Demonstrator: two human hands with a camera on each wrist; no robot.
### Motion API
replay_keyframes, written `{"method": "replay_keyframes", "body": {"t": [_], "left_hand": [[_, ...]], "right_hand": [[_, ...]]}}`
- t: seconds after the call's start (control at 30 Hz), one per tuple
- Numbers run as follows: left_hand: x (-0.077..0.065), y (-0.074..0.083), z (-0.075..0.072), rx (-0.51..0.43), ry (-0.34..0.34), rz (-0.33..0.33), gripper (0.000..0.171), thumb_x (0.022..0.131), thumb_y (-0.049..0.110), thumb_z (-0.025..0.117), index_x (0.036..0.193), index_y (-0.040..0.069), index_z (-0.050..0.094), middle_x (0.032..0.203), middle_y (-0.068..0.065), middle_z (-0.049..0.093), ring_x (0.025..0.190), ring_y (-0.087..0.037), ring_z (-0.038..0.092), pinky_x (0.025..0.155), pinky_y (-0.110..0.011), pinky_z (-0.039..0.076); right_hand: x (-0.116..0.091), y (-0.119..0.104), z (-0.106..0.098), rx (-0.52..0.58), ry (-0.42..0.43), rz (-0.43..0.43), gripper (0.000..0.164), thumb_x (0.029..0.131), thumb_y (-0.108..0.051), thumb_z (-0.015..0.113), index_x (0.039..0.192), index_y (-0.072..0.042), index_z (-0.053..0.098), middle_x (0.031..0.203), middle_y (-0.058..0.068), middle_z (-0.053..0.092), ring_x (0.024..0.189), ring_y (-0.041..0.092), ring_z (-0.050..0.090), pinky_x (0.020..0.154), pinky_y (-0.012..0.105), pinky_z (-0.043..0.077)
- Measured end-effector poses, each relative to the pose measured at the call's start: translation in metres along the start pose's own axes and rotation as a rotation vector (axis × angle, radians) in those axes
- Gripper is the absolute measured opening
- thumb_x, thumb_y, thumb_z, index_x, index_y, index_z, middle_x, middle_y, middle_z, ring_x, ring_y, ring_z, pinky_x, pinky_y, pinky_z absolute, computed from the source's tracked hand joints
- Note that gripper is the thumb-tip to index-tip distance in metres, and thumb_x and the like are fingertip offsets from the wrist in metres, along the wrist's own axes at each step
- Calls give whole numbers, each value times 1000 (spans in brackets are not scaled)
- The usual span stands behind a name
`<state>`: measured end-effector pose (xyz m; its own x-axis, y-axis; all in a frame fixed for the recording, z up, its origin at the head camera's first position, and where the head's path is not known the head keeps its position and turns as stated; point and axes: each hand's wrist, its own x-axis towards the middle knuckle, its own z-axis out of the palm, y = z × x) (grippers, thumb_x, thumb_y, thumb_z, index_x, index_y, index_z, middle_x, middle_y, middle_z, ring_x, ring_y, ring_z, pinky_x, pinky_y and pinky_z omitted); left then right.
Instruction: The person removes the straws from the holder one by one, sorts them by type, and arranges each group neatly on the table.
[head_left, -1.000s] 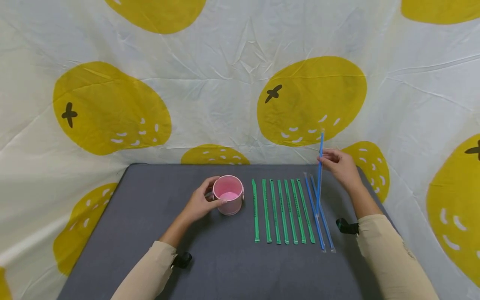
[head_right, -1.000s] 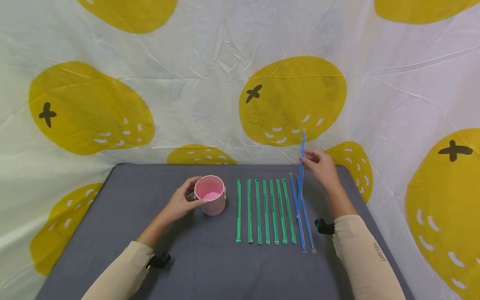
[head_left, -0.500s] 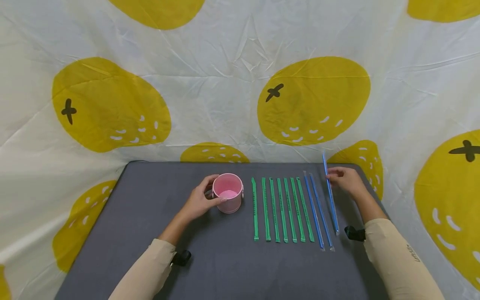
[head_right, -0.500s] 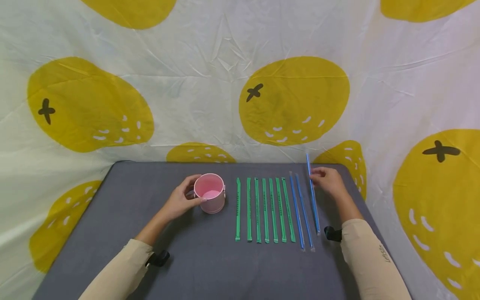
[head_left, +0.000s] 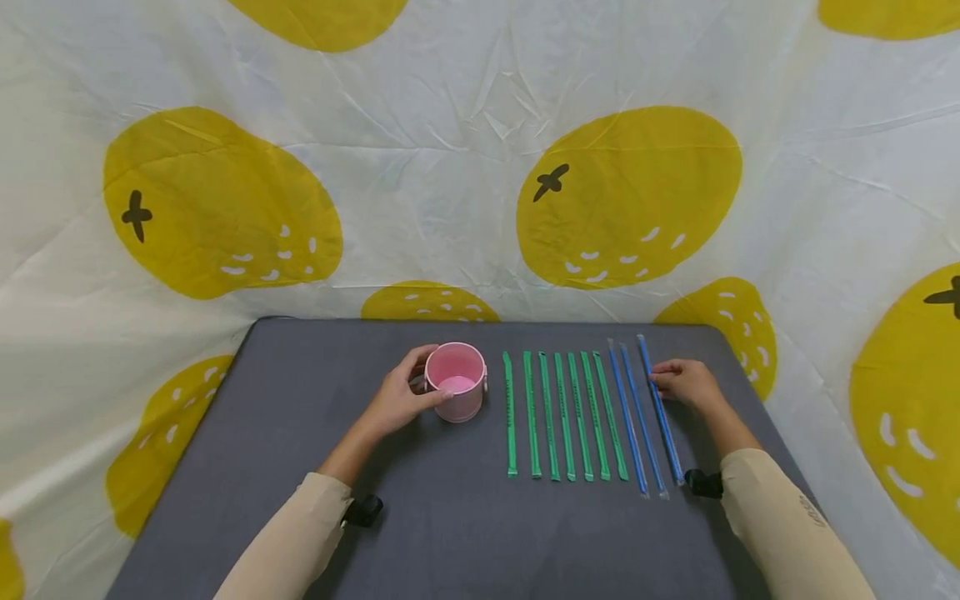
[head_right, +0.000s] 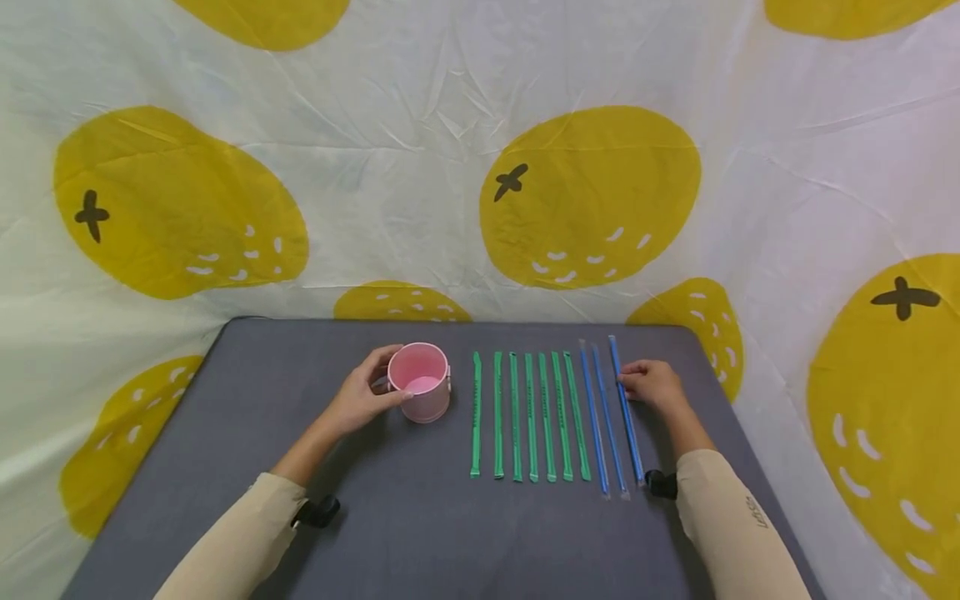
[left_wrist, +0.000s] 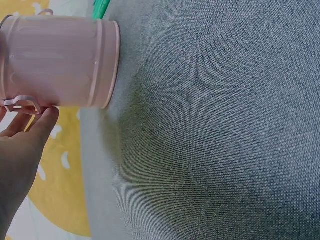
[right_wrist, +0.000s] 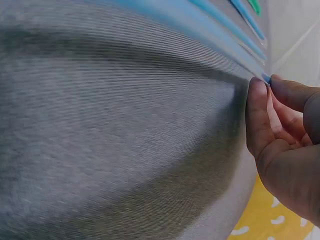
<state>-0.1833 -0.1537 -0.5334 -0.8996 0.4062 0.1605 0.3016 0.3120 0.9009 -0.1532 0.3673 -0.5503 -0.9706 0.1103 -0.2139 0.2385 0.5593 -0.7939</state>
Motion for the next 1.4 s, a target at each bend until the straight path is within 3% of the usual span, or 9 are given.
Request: {"method": "replay_keyframes", "body": {"t": [0.4,0.97,1.4], "left_hand": [[-1,2,1,-18,0,-6,79,84,22,88,151,21,45,143,-9,58,135,-34,57,110,-51,49],[-1,-1,0,-26,5,-12,77,85,24,87,150,23,46,145,-11,57,135,-37,56,111,-55,48],[-1,-2,1,-21,13,-8,79,84,25,88,150,24,46,143,-8,58,134,-36,57,110,-53,49]], "right_hand": [[-3,-6,11,-125,84,36,33,101,-13,65,119,14,63,107,28,71,73,10,70,67,27,63],[-1,-12,15,-244,85,20,21,99,-9,66,105,11,68,99,28,70,69,17,71,65,35,63],[-4,-10,14,-244,75,20,19,99,-8,66,103,11,67,88,20,71,68,16,69,65,35,64]]}}
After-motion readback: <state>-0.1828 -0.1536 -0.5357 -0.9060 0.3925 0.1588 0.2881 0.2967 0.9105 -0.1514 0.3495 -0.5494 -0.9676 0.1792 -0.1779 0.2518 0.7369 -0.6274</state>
